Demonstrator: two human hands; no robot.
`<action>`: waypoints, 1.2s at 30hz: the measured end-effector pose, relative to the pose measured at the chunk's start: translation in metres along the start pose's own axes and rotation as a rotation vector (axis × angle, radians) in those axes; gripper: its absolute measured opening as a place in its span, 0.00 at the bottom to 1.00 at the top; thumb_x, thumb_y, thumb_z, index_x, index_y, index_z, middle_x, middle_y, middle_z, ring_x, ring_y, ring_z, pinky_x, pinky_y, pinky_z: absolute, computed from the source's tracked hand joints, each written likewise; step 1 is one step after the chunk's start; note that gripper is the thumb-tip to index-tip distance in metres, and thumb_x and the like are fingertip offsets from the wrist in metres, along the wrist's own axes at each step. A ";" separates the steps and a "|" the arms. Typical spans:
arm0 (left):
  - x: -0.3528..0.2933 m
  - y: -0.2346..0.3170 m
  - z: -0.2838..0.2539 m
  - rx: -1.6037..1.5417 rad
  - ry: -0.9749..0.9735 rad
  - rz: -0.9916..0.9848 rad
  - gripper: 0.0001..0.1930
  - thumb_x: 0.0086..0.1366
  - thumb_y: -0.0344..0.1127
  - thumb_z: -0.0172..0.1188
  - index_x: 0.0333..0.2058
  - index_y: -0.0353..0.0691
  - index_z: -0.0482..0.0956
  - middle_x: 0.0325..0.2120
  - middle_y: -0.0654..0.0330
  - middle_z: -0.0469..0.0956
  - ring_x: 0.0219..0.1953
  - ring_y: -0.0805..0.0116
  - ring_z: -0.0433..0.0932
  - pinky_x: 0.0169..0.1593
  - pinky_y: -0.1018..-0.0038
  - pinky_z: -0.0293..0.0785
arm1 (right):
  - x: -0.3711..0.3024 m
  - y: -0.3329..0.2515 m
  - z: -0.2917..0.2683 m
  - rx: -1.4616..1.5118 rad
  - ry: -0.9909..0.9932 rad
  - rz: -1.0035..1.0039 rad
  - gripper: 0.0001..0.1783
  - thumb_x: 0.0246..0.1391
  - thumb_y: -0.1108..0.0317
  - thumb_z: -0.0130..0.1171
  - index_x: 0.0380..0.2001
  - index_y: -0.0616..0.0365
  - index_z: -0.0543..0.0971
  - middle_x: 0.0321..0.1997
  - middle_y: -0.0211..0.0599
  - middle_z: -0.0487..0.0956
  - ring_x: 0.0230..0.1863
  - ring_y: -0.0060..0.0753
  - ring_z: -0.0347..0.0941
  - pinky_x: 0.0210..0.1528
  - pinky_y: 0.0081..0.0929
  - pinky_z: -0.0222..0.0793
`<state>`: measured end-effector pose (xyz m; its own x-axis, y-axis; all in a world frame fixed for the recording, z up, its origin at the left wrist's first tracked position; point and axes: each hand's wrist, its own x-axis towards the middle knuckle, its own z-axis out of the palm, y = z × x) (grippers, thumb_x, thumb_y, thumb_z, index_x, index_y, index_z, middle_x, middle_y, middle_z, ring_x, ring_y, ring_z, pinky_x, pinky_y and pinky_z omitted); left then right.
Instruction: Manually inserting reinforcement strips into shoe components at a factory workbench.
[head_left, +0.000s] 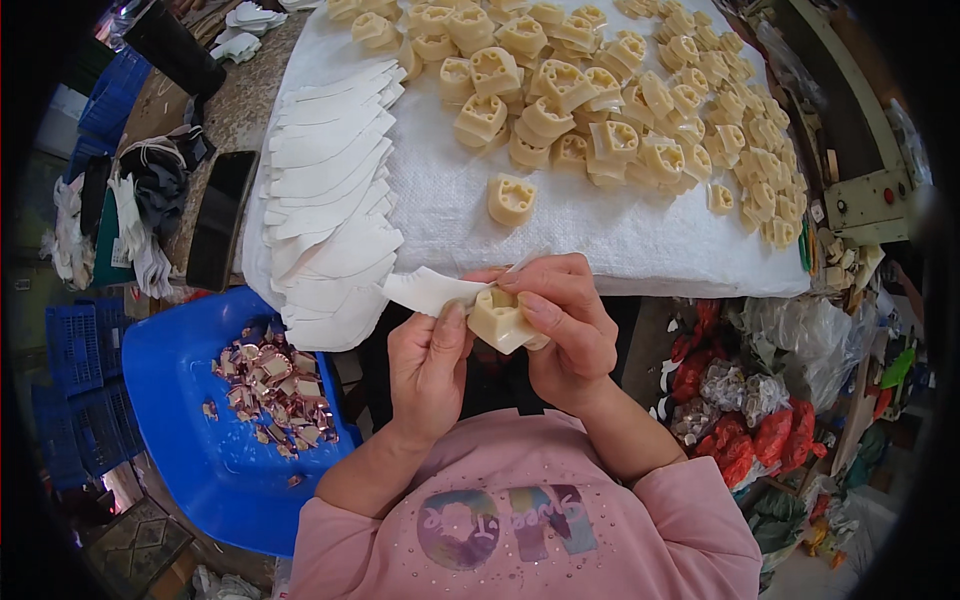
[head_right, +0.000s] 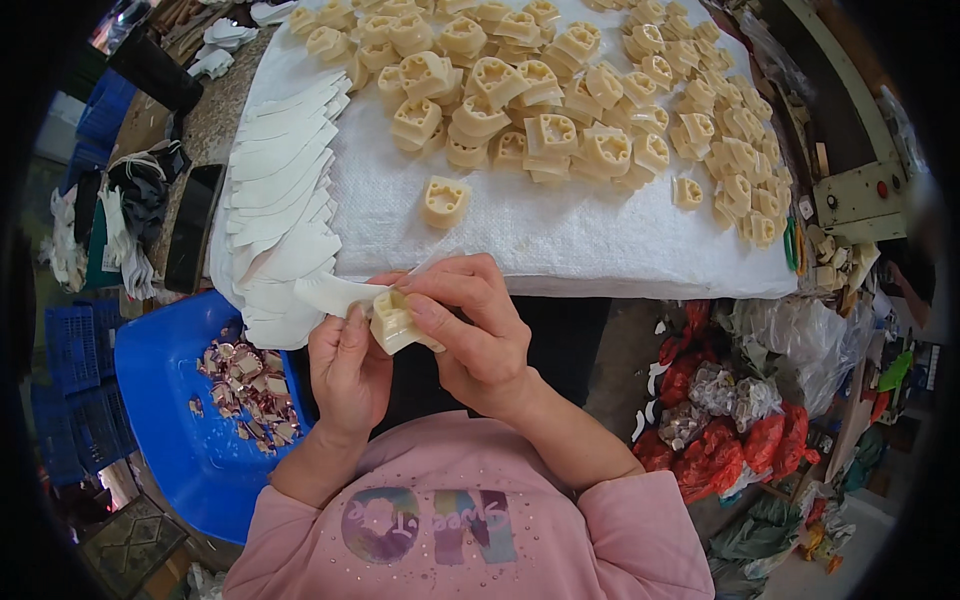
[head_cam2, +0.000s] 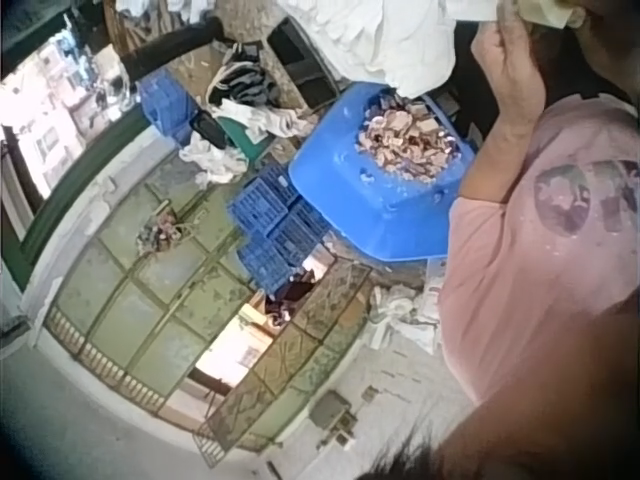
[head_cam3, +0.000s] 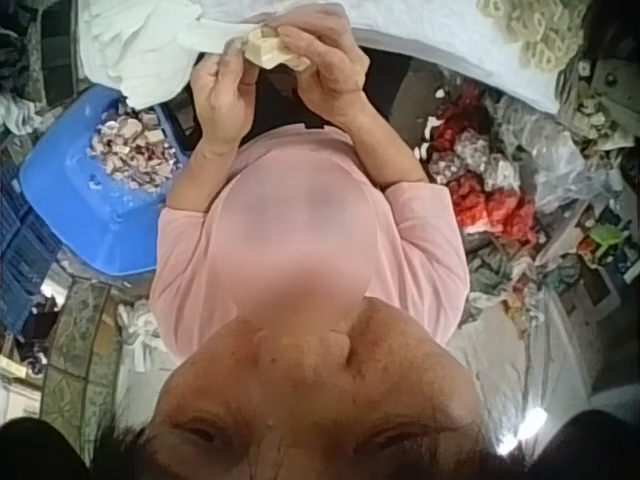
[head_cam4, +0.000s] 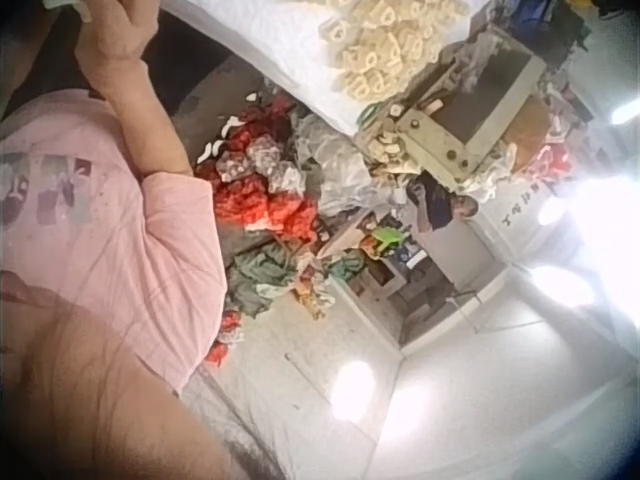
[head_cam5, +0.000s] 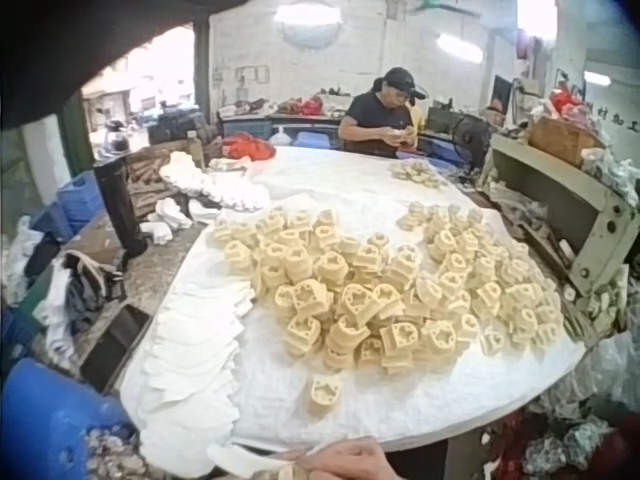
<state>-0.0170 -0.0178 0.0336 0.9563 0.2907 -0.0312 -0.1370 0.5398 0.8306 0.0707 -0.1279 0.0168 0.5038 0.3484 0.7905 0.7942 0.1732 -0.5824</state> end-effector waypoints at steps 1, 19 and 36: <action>-0.001 -0.001 0.000 0.003 0.011 0.009 0.19 0.70 0.35 0.38 0.51 0.25 0.64 0.48 0.50 0.70 0.49 0.66 0.72 0.53 0.70 0.68 | 0.000 0.001 -0.001 -0.004 0.001 0.002 0.27 0.35 0.88 0.56 0.43 0.57 0.73 0.41 0.43 0.75 0.37 0.43 0.71 0.37 0.33 0.69; 0.006 0.012 -0.010 0.747 0.216 0.285 0.12 0.66 0.31 0.49 0.40 0.28 0.76 0.25 0.61 0.77 0.25 0.81 0.68 0.28 0.85 0.64 | 0.008 -0.002 -0.009 -0.382 -0.107 -0.037 0.17 0.30 0.73 0.62 0.31 0.52 0.75 0.34 0.28 0.76 0.31 0.32 0.64 0.40 0.37 0.48; 0.002 -0.006 0.002 0.981 0.138 0.268 0.13 0.65 0.28 0.48 0.45 0.28 0.74 0.33 0.54 0.77 0.33 0.71 0.74 0.37 0.78 0.70 | 0.008 -0.006 -0.010 -0.582 -0.445 0.157 0.12 0.28 0.76 0.58 0.23 0.51 0.72 0.25 0.29 0.64 0.33 0.34 0.62 0.40 0.41 0.46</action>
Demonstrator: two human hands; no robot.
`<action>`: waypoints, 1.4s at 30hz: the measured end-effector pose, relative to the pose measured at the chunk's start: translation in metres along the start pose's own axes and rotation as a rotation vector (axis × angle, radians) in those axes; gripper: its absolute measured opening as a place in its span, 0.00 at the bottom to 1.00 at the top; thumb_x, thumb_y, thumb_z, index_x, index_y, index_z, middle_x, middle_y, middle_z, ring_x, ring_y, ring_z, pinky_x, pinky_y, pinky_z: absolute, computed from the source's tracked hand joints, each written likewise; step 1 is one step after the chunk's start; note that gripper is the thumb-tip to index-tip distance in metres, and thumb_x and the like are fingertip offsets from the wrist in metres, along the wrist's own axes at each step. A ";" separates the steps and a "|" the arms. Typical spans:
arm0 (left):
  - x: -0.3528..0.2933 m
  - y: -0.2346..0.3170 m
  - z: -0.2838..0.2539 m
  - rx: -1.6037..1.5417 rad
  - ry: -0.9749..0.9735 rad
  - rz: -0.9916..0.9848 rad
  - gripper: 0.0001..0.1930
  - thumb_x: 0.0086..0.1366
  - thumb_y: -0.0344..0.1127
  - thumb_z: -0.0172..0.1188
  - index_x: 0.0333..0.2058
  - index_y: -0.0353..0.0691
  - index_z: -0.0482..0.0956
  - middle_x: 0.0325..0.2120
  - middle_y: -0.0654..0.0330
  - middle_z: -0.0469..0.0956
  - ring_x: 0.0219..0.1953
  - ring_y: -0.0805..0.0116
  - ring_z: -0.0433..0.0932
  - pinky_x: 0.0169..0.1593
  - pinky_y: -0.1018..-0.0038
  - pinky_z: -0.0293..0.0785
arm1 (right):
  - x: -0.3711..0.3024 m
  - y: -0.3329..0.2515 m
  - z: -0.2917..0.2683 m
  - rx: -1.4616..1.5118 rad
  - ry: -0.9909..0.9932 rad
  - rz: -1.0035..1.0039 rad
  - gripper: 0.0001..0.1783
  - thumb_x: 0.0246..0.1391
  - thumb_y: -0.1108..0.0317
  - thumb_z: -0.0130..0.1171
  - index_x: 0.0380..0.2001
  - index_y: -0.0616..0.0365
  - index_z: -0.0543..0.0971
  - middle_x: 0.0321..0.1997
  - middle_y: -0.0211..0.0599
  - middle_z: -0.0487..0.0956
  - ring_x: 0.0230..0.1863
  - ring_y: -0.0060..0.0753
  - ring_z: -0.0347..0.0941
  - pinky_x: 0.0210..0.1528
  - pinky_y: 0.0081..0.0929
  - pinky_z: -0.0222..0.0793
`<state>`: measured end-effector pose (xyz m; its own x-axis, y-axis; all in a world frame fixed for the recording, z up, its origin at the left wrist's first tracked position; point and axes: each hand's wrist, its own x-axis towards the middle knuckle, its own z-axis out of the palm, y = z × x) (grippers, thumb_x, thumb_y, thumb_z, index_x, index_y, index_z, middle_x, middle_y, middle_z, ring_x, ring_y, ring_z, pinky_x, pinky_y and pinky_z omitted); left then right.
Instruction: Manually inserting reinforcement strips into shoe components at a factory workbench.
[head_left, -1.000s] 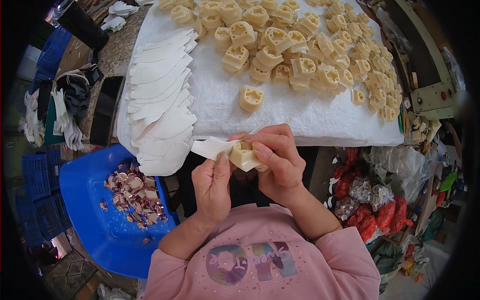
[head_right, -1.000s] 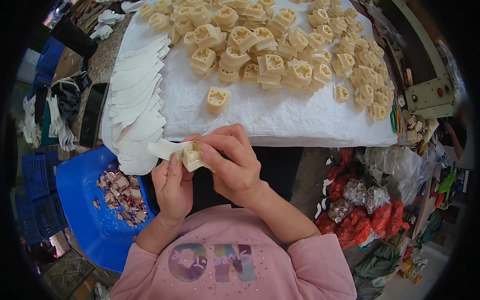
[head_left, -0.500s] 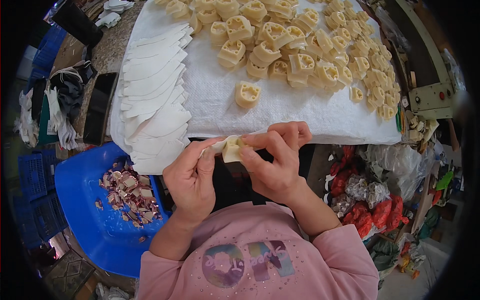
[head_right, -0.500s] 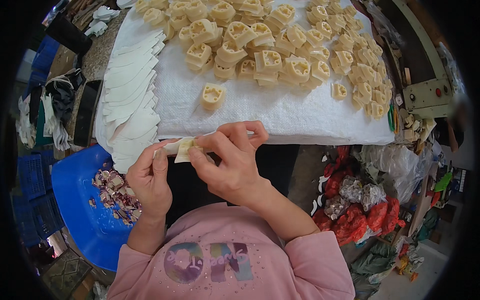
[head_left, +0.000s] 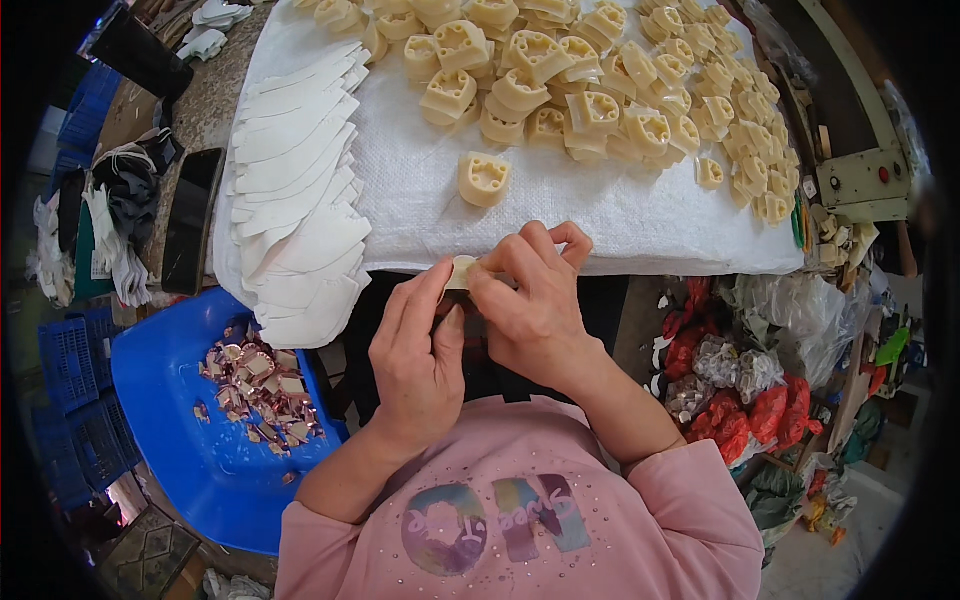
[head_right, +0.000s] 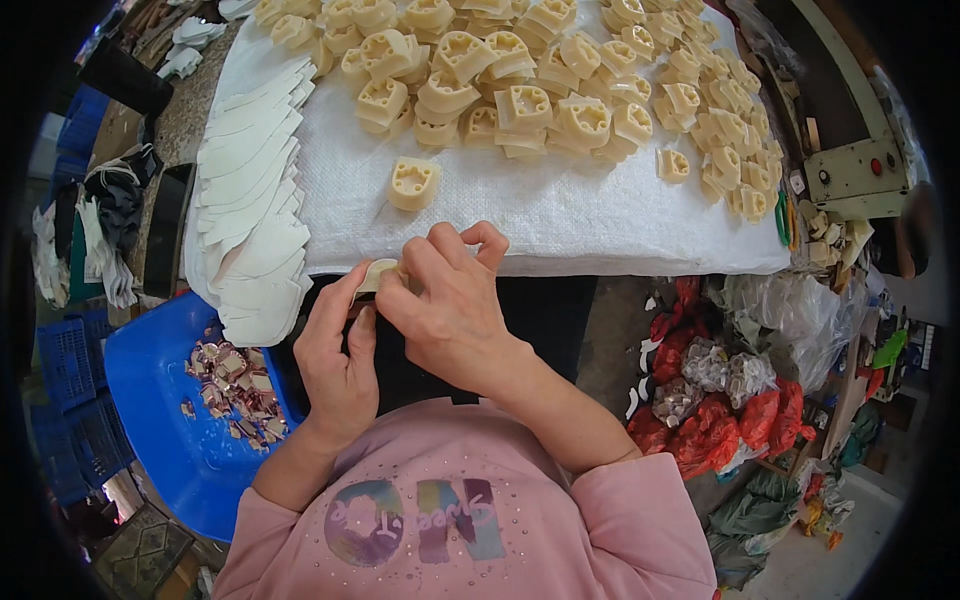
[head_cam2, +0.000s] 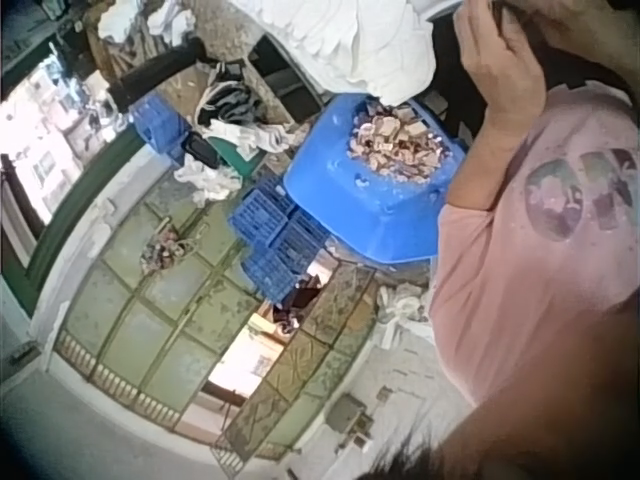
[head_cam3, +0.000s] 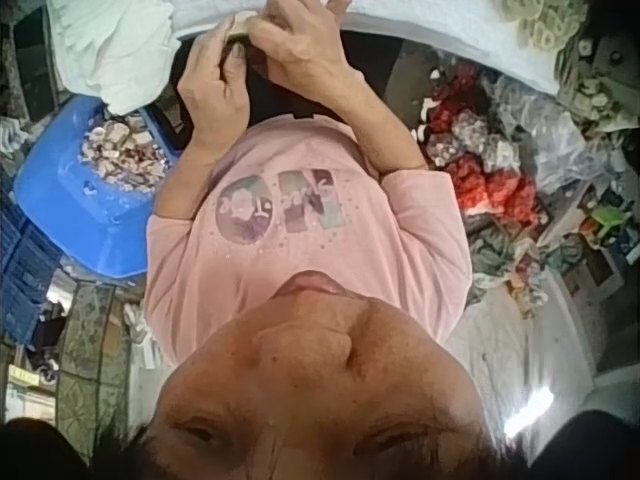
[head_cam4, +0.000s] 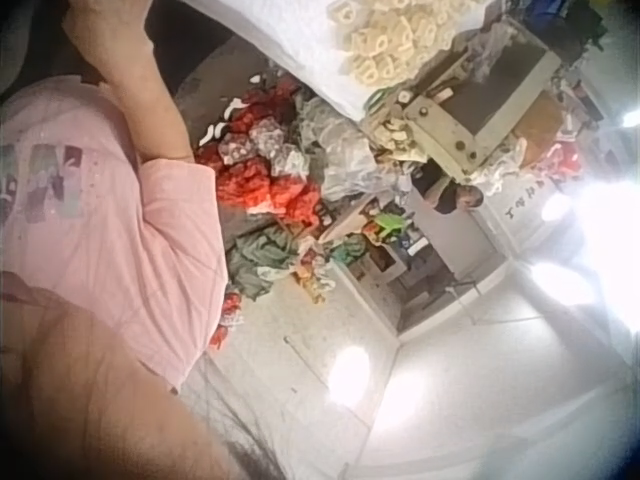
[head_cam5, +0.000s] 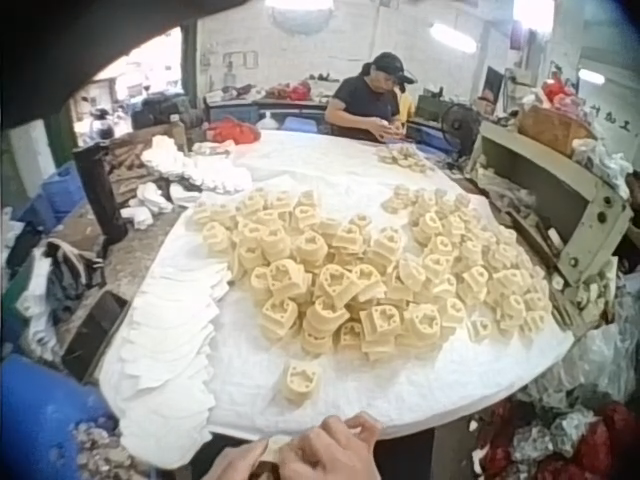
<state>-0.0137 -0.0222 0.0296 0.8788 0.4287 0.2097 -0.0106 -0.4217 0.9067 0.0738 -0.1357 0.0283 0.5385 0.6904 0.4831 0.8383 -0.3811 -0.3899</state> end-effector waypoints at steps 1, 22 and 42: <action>0.000 0.001 0.000 0.039 -0.005 0.069 0.14 0.67 0.29 0.45 0.46 0.28 0.73 0.35 0.57 0.76 0.36 0.74 0.74 0.40 0.80 0.69 | -0.001 0.003 0.002 0.000 0.001 0.004 0.12 0.28 0.76 0.58 0.23 0.51 0.72 0.25 0.29 0.64 0.33 0.34 0.62 0.40 0.41 0.46; 0.016 -0.036 0.001 -0.054 -0.072 0.485 0.07 0.54 0.30 0.64 0.25 0.36 0.74 0.18 0.60 0.66 0.20 0.65 0.63 0.23 0.73 0.60 | -0.011 0.011 -0.002 0.635 -0.151 0.001 0.14 0.34 0.81 0.58 0.27 0.54 0.72 0.26 0.30 0.66 0.33 0.34 0.62 0.43 0.33 0.49; 0.010 -0.021 -0.011 -0.274 0.100 0.469 0.10 0.50 0.20 0.61 0.31 0.41 0.76 0.33 0.55 0.66 0.36 0.61 0.67 0.36 0.73 0.68 | -0.039 -0.009 0.004 1.289 0.120 0.748 0.11 0.58 0.66 0.53 0.41 0.61 0.70 0.36 0.33 0.76 0.33 0.18 0.70 0.32 0.19 0.69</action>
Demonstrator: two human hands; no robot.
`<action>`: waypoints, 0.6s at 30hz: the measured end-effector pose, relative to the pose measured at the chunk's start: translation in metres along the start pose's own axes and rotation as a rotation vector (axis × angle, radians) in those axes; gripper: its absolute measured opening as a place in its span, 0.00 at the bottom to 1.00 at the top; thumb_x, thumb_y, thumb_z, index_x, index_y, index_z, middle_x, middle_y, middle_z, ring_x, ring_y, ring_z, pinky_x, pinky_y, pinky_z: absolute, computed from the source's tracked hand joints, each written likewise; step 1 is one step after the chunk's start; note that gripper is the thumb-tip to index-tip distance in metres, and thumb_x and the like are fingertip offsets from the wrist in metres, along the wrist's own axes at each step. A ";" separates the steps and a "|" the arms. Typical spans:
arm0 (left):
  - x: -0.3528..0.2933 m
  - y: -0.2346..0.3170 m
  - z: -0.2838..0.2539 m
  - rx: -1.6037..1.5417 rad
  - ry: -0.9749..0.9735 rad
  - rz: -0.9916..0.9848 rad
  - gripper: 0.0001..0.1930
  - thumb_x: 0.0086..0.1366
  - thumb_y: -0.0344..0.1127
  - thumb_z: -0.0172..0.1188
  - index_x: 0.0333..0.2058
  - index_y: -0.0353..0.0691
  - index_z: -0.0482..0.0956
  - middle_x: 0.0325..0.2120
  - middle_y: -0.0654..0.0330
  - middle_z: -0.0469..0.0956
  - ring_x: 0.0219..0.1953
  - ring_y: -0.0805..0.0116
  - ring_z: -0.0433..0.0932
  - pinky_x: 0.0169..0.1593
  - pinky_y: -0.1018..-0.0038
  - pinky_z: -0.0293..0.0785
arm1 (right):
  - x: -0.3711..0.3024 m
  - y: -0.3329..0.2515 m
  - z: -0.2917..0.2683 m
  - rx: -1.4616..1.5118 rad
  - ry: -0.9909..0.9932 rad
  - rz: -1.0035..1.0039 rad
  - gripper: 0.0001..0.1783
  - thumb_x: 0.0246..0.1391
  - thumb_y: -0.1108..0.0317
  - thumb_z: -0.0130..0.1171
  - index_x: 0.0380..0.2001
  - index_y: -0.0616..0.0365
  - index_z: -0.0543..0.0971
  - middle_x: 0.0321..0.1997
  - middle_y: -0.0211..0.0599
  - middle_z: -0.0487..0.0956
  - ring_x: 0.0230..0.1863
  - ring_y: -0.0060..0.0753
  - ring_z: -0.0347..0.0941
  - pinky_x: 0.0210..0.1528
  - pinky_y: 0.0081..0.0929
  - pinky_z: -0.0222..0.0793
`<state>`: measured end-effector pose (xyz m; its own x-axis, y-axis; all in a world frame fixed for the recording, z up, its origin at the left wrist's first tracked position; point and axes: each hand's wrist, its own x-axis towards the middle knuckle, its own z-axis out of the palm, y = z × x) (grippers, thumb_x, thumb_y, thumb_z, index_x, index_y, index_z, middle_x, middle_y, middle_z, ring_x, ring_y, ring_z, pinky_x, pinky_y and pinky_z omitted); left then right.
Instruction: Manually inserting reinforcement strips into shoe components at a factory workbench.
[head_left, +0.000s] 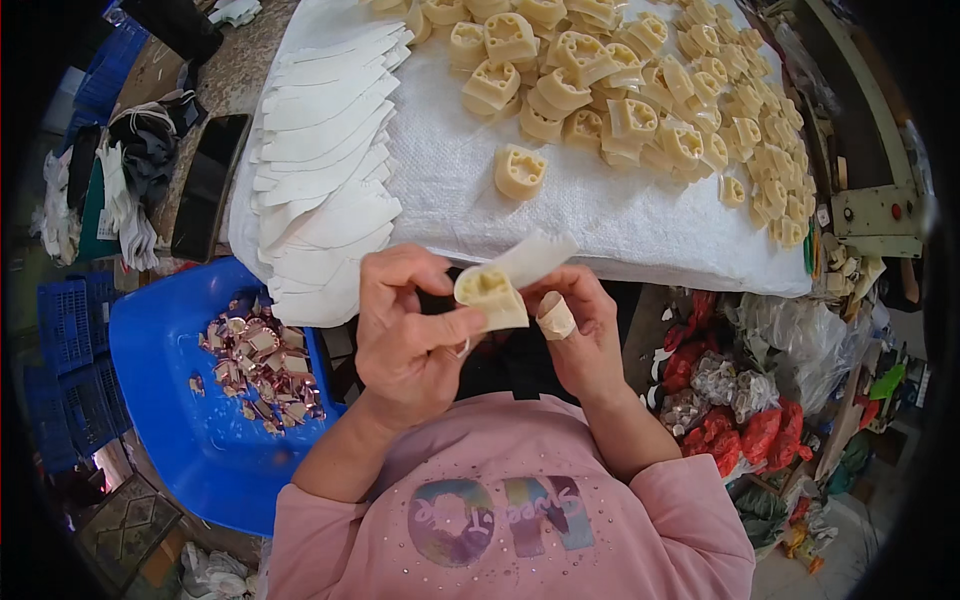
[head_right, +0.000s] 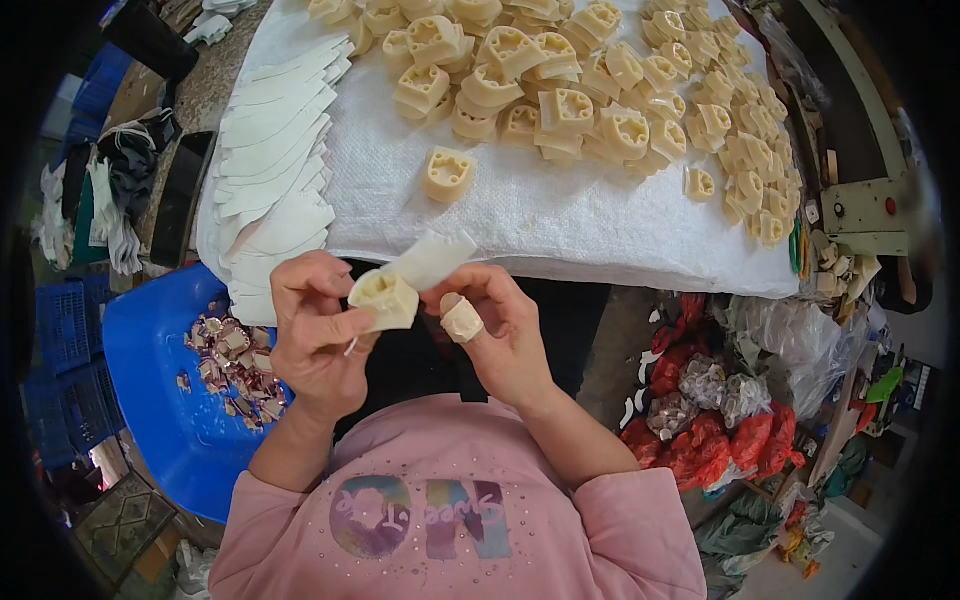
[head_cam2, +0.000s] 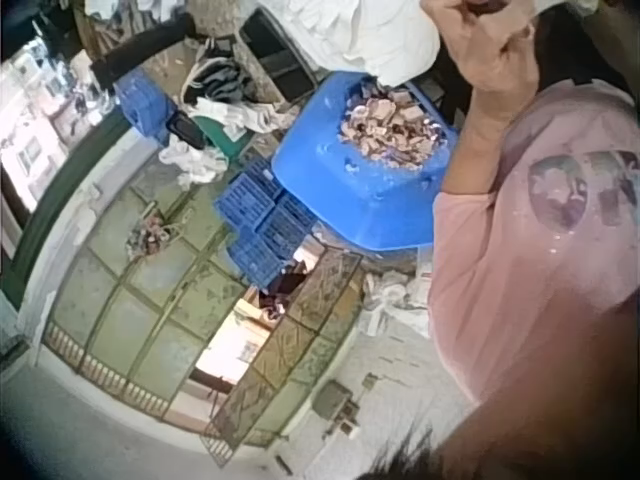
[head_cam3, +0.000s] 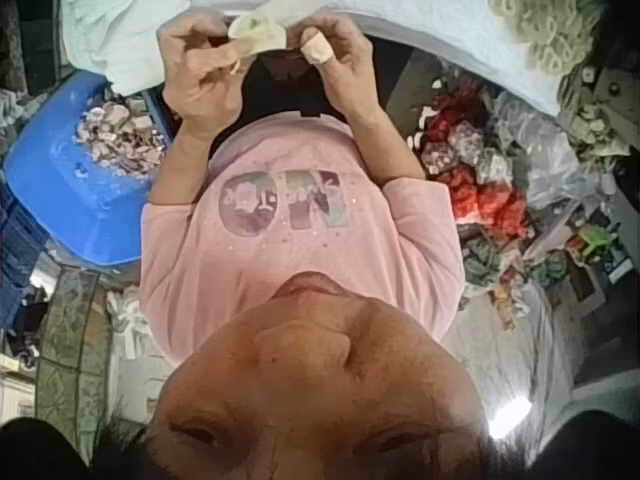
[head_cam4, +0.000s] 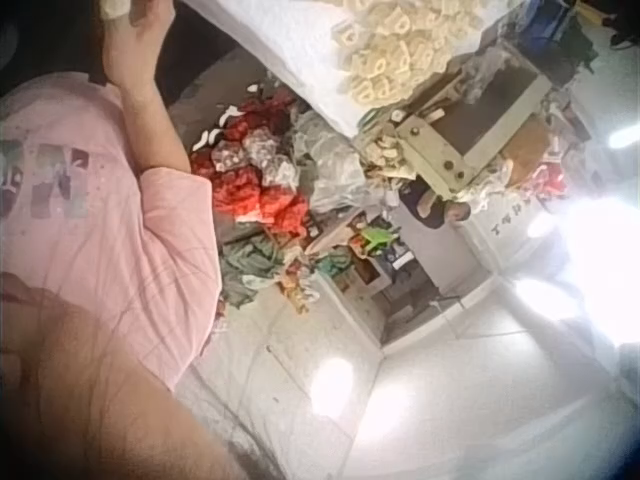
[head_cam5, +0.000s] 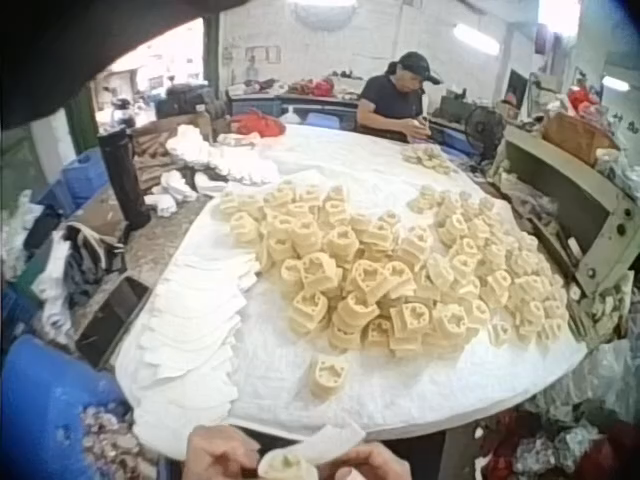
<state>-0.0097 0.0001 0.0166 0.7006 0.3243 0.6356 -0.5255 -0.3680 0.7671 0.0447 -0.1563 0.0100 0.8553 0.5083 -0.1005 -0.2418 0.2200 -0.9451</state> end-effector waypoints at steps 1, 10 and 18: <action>0.000 0.001 0.004 -0.047 0.002 0.015 0.10 0.52 0.21 0.61 0.32 0.41 0.75 0.35 0.53 0.67 0.38 0.59 0.69 0.39 0.72 0.69 | 0.000 0.001 0.001 -0.002 0.003 0.001 0.11 0.58 0.66 0.53 0.41 0.61 0.70 0.36 0.33 0.76 0.33 0.18 0.70 0.32 0.19 0.69; -0.005 -0.002 0.007 0.159 -0.220 0.121 0.11 0.47 0.18 0.60 0.29 0.36 0.72 0.30 0.53 0.72 0.31 0.59 0.75 0.31 0.71 0.68 | -0.012 -0.006 -0.004 0.148 0.016 -0.054 0.12 0.60 0.69 0.45 0.42 0.67 0.70 0.41 0.41 0.75 0.37 0.27 0.75 0.37 0.24 0.71; 0.002 0.009 0.014 0.454 -0.307 0.203 0.09 0.43 0.22 0.60 0.25 0.36 0.71 0.28 0.57 0.70 0.25 0.64 0.68 0.25 0.71 0.59 | -0.006 -0.010 0.002 -0.215 -0.032 -0.122 0.14 0.54 0.74 0.45 0.42 0.69 0.72 0.38 0.44 0.78 0.37 0.30 0.76 0.40 0.26 0.72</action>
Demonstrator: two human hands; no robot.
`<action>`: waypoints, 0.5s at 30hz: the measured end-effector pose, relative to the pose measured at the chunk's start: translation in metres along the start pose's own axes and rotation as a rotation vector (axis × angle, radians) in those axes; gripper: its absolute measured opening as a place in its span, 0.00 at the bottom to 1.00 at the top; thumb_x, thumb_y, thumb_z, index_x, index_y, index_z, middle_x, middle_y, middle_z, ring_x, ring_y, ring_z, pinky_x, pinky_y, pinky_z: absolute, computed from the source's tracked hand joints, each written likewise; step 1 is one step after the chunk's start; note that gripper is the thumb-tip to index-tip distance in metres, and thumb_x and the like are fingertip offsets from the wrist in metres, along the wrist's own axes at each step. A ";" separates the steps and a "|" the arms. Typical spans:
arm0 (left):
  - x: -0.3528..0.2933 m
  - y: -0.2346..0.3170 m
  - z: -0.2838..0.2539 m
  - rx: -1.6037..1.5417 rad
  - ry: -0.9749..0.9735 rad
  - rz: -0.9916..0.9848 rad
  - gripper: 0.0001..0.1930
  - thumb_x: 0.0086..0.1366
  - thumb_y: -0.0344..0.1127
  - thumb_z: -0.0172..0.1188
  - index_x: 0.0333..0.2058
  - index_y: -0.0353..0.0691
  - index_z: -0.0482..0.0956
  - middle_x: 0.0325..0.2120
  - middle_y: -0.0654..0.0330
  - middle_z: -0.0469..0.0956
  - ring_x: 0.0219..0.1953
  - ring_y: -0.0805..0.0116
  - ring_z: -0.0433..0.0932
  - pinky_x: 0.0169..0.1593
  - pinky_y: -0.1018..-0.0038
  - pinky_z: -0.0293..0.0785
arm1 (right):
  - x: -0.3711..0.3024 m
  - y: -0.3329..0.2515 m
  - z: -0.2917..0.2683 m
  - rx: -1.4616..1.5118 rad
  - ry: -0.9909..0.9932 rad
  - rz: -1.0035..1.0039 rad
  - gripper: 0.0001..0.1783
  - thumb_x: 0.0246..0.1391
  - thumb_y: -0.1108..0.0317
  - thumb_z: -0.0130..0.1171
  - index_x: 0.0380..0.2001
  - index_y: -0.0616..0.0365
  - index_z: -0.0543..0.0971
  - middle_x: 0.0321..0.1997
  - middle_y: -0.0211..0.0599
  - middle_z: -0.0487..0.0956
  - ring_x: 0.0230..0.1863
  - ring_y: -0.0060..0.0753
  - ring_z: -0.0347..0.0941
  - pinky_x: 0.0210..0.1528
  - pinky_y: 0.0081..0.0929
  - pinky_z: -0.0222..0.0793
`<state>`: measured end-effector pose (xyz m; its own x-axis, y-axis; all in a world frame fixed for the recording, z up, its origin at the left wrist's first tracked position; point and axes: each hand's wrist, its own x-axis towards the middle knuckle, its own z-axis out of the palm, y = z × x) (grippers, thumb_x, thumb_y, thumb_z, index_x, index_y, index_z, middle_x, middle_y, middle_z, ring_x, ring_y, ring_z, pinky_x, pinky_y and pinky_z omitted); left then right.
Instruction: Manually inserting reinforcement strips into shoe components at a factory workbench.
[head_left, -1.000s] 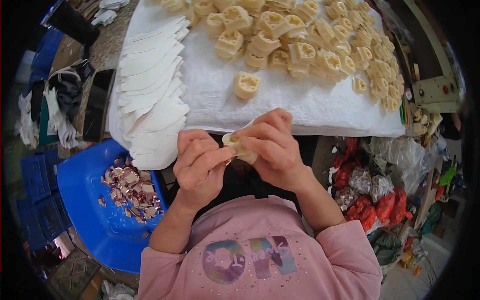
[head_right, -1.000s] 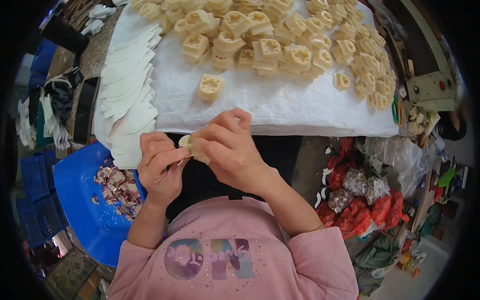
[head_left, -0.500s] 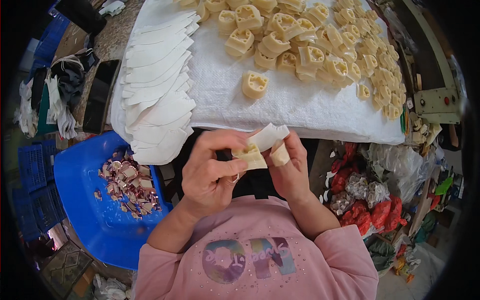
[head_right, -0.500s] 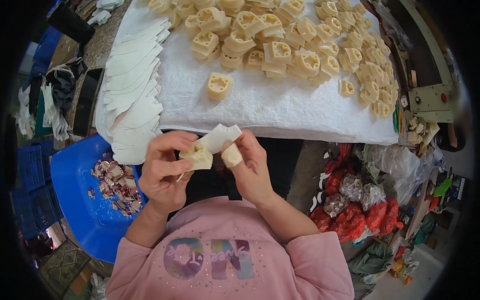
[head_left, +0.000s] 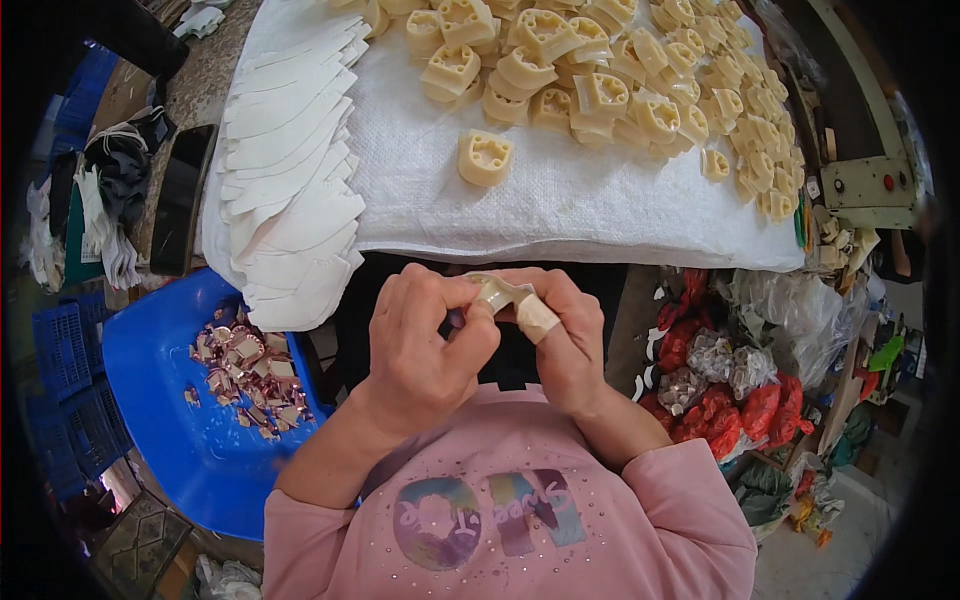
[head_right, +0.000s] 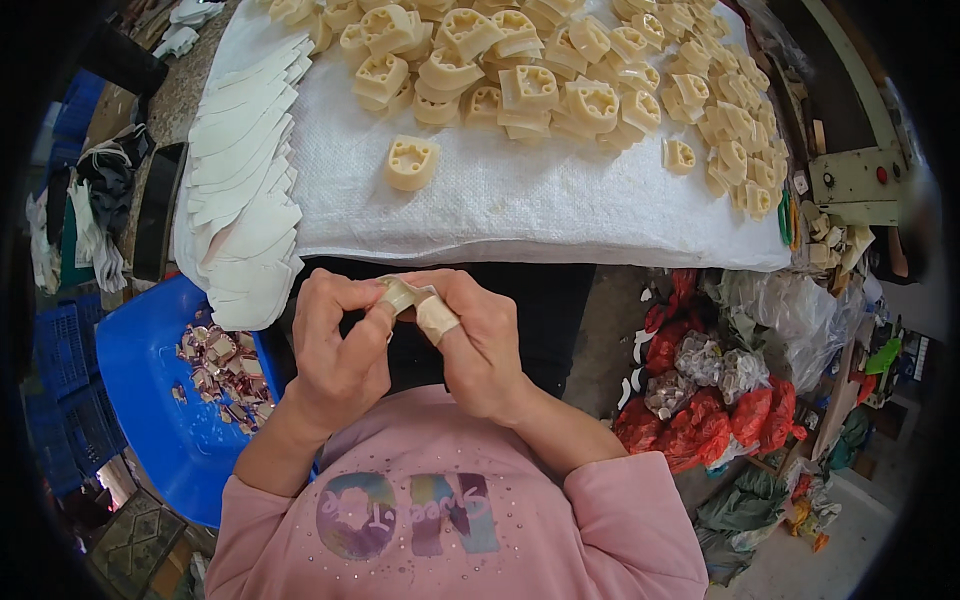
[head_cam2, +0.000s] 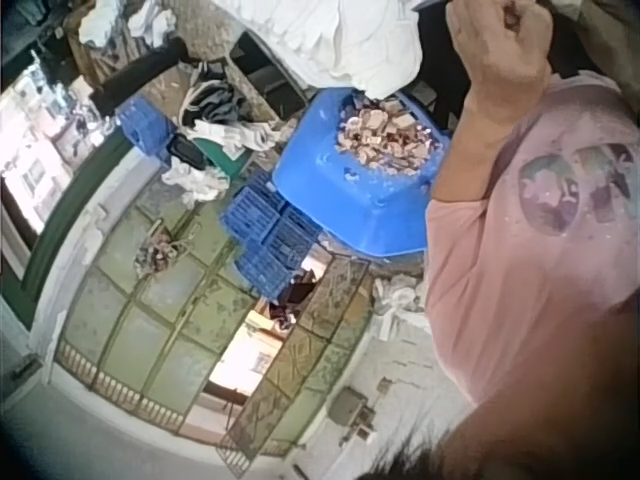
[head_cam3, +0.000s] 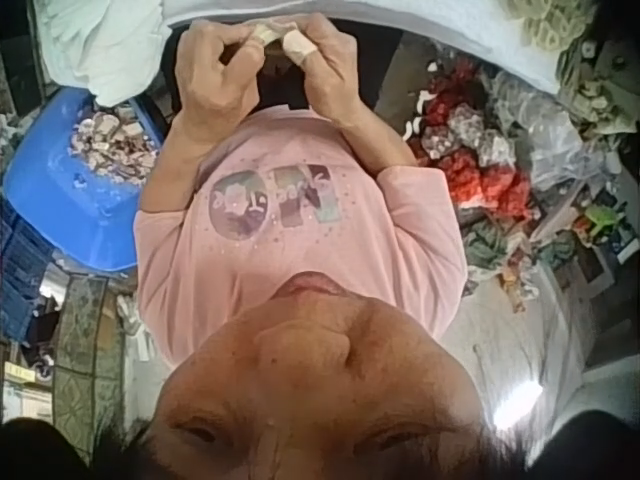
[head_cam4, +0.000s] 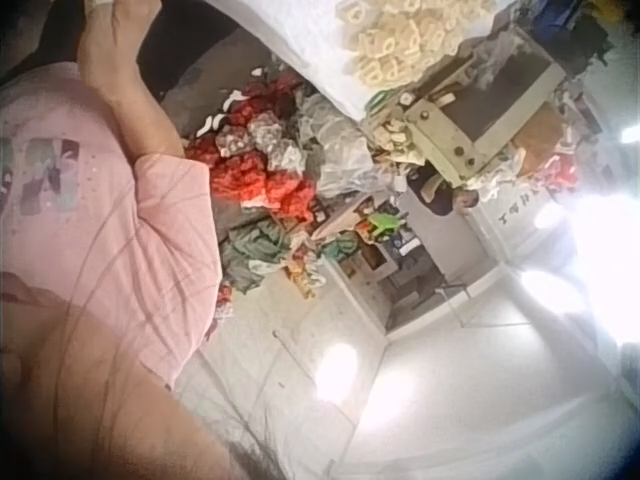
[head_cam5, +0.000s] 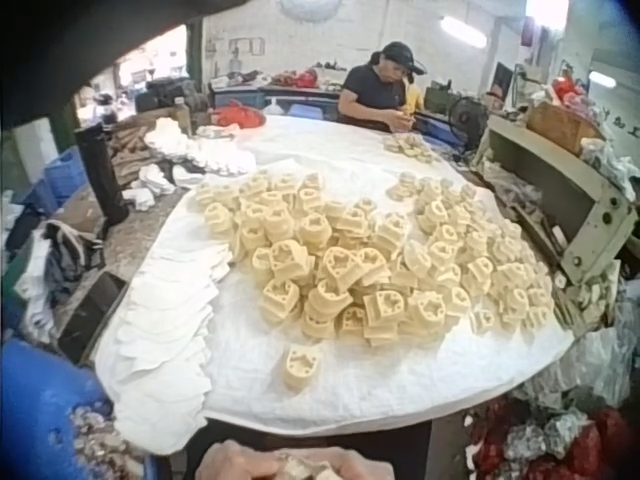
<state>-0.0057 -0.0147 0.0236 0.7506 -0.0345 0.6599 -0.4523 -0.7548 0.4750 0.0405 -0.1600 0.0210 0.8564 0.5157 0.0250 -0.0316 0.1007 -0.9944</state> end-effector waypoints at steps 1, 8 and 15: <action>0.000 0.000 0.001 0.021 -0.007 -0.022 0.08 0.43 0.22 0.59 0.24 0.36 0.71 0.28 0.58 0.70 0.24 0.64 0.67 0.25 0.70 0.58 | 0.001 -0.001 -0.001 -0.001 0.003 0.001 0.14 0.54 0.74 0.45 0.42 0.69 0.72 0.38 0.44 0.78 0.37 0.30 0.76 0.40 0.26 0.72; -0.011 -0.009 -0.001 -0.355 0.020 -0.301 0.09 0.52 0.18 0.59 0.27 0.36 0.68 0.32 0.52 0.73 0.32 0.62 0.74 0.32 0.74 0.69 | 0.018 -0.002 -0.023 -0.046 -0.210 0.118 0.23 0.61 0.51 0.44 0.38 0.64 0.74 0.33 0.38 0.77 0.32 0.26 0.75 0.32 0.20 0.68; -0.008 -0.003 -0.001 -0.615 -0.037 -0.266 0.11 0.45 0.11 0.56 0.25 0.33 0.68 0.33 0.50 0.75 0.33 0.63 0.77 0.33 0.76 0.74 | 0.032 0.010 -0.038 0.328 -0.421 0.253 0.19 0.49 0.71 0.62 0.44 0.63 0.71 0.37 0.37 0.77 0.39 0.23 0.73 0.38 0.20 0.72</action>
<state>-0.0110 -0.0118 0.0173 0.8856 0.0704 0.4590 -0.4333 -0.2307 0.8713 0.0872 -0.1753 0.0084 0.5256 0.8444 -0.1040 -0.4232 0.1534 -0.8929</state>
